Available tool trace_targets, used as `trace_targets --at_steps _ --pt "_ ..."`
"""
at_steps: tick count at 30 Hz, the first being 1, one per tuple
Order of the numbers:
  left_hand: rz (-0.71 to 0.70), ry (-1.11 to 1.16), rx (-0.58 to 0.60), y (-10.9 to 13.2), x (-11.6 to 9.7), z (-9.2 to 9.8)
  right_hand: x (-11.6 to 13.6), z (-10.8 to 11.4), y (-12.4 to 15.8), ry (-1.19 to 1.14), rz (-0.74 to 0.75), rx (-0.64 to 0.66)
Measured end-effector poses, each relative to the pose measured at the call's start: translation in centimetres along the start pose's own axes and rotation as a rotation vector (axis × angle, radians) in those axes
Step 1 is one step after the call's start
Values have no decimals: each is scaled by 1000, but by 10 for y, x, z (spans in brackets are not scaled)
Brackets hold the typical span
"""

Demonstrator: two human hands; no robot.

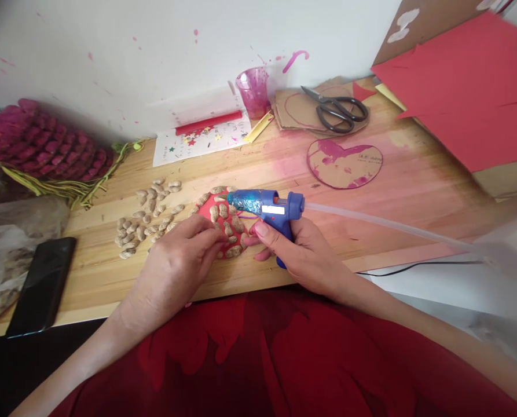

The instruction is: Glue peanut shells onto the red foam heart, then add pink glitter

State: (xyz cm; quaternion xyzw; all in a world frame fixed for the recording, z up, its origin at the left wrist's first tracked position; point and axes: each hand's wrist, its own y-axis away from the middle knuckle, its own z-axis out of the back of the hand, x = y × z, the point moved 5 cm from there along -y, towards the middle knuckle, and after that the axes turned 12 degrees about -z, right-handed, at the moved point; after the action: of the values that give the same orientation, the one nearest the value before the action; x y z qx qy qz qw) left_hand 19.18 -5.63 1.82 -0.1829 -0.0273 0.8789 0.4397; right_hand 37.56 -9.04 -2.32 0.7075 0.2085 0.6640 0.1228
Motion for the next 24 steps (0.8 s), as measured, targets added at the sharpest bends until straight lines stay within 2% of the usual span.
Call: trace_targets --at_steps 24 --pt "-19 -118 53 -1 -2 -2 1 0 0 -23 32 -7"
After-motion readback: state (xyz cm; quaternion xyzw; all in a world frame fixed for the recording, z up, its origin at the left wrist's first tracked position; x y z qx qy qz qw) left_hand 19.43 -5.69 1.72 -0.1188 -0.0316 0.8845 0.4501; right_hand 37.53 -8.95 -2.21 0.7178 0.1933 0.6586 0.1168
